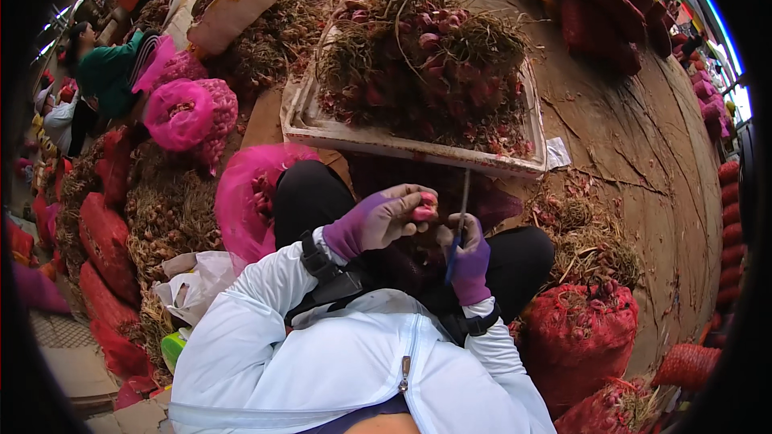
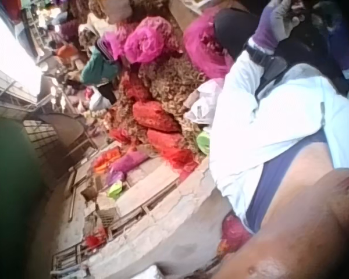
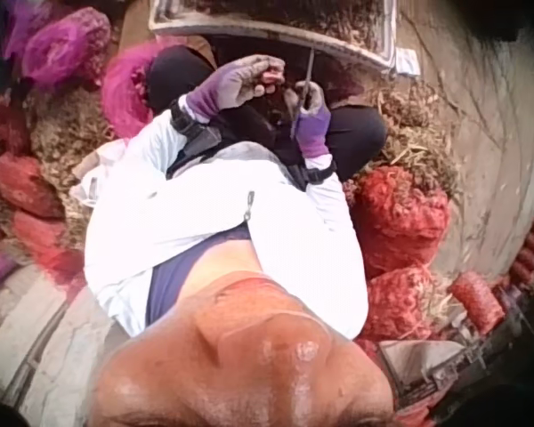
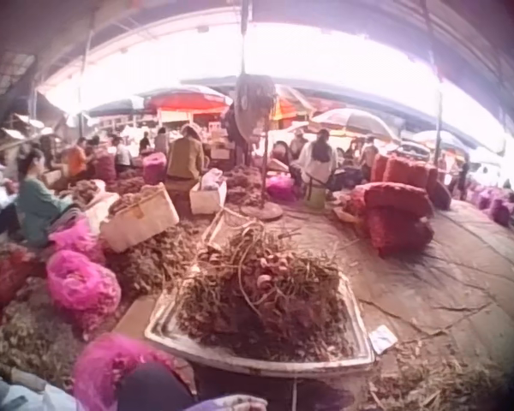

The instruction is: The person trims shallots by picking them up from a pile, cutting off the roots and stems using shears, and dropping the cleaned shallots into a pink mesh bag.

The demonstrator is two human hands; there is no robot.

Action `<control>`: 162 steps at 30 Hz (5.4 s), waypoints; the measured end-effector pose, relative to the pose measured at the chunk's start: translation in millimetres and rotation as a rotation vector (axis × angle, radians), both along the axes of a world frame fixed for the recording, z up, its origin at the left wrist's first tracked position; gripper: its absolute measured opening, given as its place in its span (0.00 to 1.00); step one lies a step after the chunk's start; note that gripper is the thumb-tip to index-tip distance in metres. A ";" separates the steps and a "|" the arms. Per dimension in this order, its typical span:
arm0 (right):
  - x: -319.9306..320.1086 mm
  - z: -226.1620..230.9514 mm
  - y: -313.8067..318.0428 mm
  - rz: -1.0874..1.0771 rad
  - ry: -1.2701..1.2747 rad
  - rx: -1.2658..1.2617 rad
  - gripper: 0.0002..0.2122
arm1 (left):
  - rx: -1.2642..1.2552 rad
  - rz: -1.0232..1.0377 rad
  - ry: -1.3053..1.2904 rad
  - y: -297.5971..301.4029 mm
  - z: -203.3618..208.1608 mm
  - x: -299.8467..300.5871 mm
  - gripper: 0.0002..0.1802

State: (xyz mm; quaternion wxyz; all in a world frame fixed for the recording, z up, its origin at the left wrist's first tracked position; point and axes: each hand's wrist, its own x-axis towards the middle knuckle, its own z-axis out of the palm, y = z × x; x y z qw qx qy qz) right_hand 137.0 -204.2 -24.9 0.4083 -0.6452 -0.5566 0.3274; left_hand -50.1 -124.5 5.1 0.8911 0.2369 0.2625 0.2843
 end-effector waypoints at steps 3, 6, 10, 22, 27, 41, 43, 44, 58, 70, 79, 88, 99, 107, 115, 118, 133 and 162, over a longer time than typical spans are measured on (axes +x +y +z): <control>12.1 -7.0 1.8 -0.072 0.801 -0.003 0.17 | 0.217 0.396 0.060 25.5 15.6 -59.9 0.13; 29.6 -19.5 3.2 -0.101 0.355 0.121 0.25 | 0.410 0.792 0.302 51.0 -4.8 -154.5 0.10; 19.5 -2.5 15.8 -0.135 0.537 -0.055 0.25 | 0.026 0.874 1.032 35.6 -134.8 -276.7 0.14; -6.1 22.8 49.2 0.045 0.279 -0.060 0.22 | 1.145 0.243 1.342 154.6 19.0 -123.8 0.35; -1.5 36.3 49.6 0.176 0.032 0.024 0.17 | 0.715 0.408 1.689 233.7 10.3 -52.2 0.53; 77.7 67.6 49.3 -0.003 0.275 -0.122 0.19 | 1.303 0.671 1.209 293.9 67.1 -89.2 0.27; 78.5 69.6 51.5 -0.002 0.271 -0.135 0.19 | 1.313 0.591 1.130 289.0 105.6 -95.5 0.25; 78.5 66.2 54.1 0.013 0.211 -0.088 0.19 | 1.460 0.482 1.028 293.6 119.2 -104.2 0.21; 58.3 71.1 57.2 0.069 0.303 -0.185 0.16 | 1.336 0.021 1.361 316.8 2.3 -114.7 0.27; 55.8 75.0 79.8 0.143 -0.193 -0.053 0.21 | 2.127 -0.267 1.063 144.1 52.9 -0.8 0.28; 60.4 116.2 79.9 0.253 -0.180 -0.185 0.24 | 1.998 -0.783 1.683 146.1 -0.4 60.9 0.08; 60.6 96.8 88.0 0.196 0.265 -0.313 0.20 | 1.252 0.065 0.661 201.3 87.7 -47.4 0.13; -50.1 61.3 154.9 0.585 0.920 -0.629 0.24 | 0.611 0.251 0.412 209.3 73.7 -98.8 0.13; -77.9 43.3 182.1 0.506 0.949 -0.499 0.22 | 0.534 0.283 0.266 185.2 66.9 -97.9 0.12; -72.4 35.4 182.4 0.456 0.547 -0.489 0.21 | 0.526 0.263 0.256 137.7 39.6 -108.0 0.25; -67.3 25.3 186.7 0.534 0.712 -0.514 0.24 | 0.793 0.221 0.561 118.7 42.8 -102.2 0.22; -54.9 29.8 157.2 0.711 0.925 -0.590 0.39 | 0.540 0.430 0.388 87.5 39.3 -89.8 0.18; 35.7 0.5 67.0 -0.195 0.743 0.024 0.19 | 1.254 0.024 0.670 20.1 -26.9 52.8 0.40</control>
